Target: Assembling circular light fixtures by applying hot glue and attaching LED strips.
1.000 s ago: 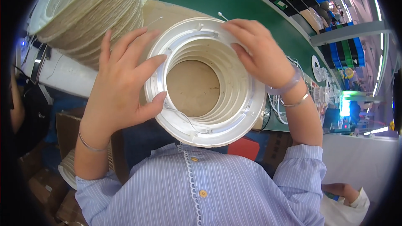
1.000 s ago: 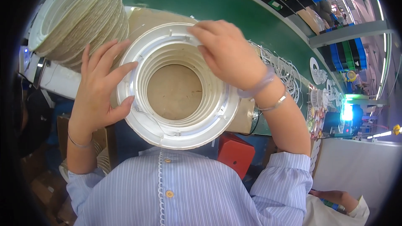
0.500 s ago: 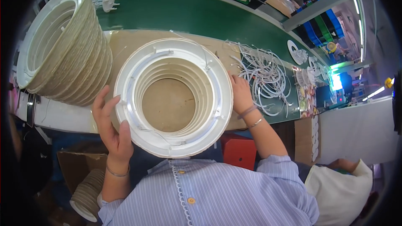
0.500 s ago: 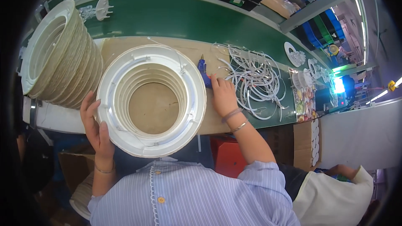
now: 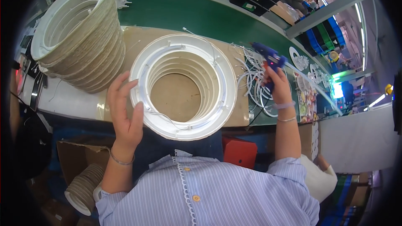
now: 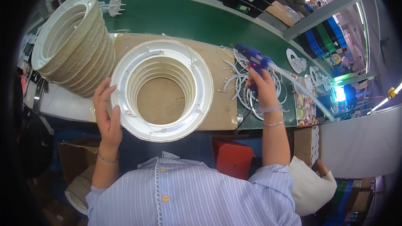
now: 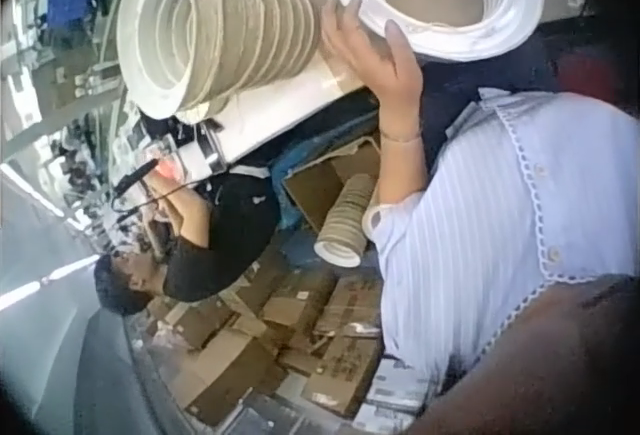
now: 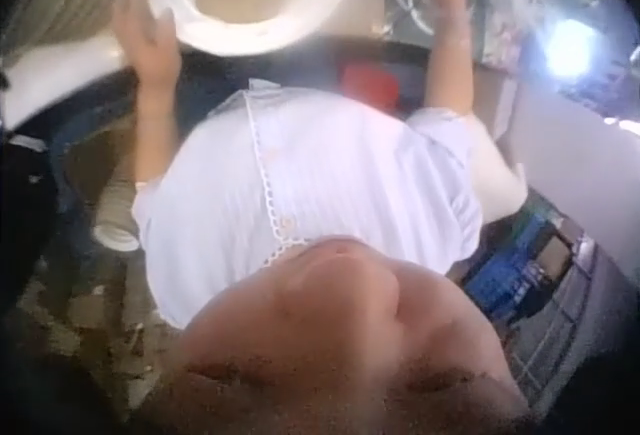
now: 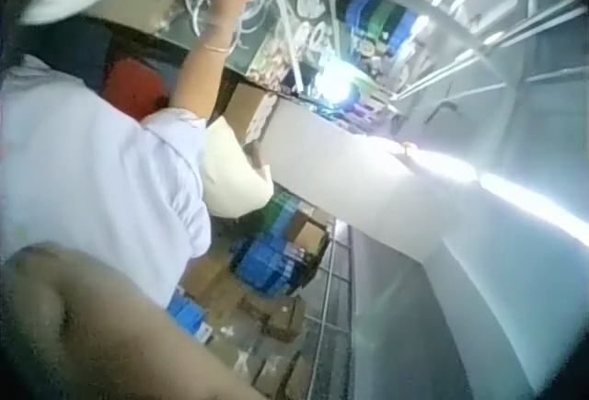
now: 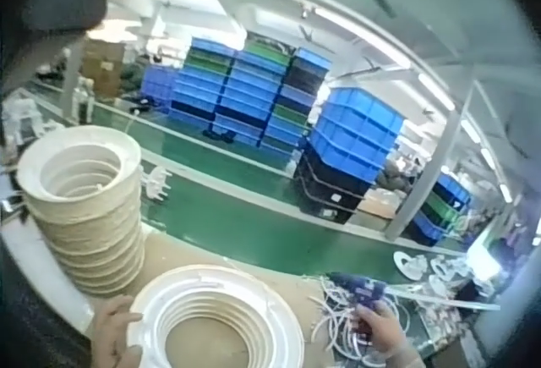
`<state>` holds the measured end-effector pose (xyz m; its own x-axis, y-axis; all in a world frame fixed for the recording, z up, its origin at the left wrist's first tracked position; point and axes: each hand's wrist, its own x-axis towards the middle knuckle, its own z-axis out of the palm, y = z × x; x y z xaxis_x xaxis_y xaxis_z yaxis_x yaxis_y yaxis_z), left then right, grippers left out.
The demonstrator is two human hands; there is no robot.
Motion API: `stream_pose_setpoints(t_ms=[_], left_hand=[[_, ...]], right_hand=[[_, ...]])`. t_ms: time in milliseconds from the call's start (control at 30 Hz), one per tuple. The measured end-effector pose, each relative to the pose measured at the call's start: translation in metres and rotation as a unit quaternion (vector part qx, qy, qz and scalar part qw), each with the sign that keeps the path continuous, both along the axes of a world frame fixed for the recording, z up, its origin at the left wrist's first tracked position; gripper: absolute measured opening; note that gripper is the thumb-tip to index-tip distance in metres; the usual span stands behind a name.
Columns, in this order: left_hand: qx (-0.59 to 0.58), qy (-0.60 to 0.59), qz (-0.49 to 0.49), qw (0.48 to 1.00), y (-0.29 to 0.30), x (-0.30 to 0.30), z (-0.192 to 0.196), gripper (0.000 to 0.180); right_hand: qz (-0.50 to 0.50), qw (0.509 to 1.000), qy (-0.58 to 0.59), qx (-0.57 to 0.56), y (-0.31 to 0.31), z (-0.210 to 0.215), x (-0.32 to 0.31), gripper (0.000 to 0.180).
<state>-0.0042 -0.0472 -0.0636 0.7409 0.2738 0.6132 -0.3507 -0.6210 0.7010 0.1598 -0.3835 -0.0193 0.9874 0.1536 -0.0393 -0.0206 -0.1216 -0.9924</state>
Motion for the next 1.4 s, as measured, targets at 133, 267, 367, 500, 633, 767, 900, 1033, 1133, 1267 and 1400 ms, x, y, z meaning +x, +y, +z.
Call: stream_pose_setpoints(t_ms=[133, 267, 367, 500, 633, 767, 900, 1033, 1133, 1267, 1400], left_hand=[[0.015, -0.017, -0.021, 1.0, 0.007, 0.001, -0.007, 0.038], [0.017, -0.062, -0.047, 0.997, 0.011, 0.006, -0.018, 0.052], [-0.001, -0.079, -0.081, 0.994, 0.014, 0.011, -0.036, 0.066], [-0.059, -0.108, -0.128, 0.984, 0.011, 0.013, -0.052, 0.077], [-0.083, -0.112, -0.143, 0.98, 0.011, 0.016, -0.055, 0.076], [-0.095, -0.126, -0.142, 0.977, 0.009, 0.016, -0.055, 0.076], [-0.094, -0.121, -0.137, 0.979, 0.009, 0.016, -0.055, 0.075], [-0.101, -0.128, -0.138, 0.977, 0.008, 0.017, -0.054, 0.075], [-0.092, -0.121, -0.133, 0.979, 0.009, 0.016, -0.053, 0.074], [-0.091, -0.121, -0.135, 0.979, 0.009, 0.015, -0.053, 0.074], [-0.088, -0.117, -0.129, 0.981, 0.008, 0.015, -0.053, 0.073]], right_hand=[[0.049, 0.999, -0.007, 0.016, 0.024, 0.035, -0.03, 0.026], [0.173, 0.984, -0.048, 0.004, 0.06, 0.048, -0.034, 0.027], [0.163, 0.985, -0.038, -0.049, 0.093, 0.054, -0.032, 0.027], [0.162, 0.977, -0.039, -0.132, 0.111, 0.047, -0.021, 0.024], [0.152, 0.976, -0.029, -0.152, 0.117, 0.04, -0.017, 0.021], [0.157, 0.975, -0.02, -0.153, 0.117, 0.038, -0.015, 0.022], [0.15, 0.977, -0.022, -0.15, 0.119, 0.035, -0.013, 0.022], [0.147, 0.976, -0.023, -0.157, 0.119, 0.036, -0.013, 0.023], [0.142, 0.977, -0.024, -0.159, 0.123, 0.036, -0.015, 0.022], [0.133, 0.978, -0.019, -0.158, 0.124, 0.037, -0.017, 0.021], [0.131, 0.978, -0.026, -0.163, 0.122, 0.036, -0.017, 0.021]])
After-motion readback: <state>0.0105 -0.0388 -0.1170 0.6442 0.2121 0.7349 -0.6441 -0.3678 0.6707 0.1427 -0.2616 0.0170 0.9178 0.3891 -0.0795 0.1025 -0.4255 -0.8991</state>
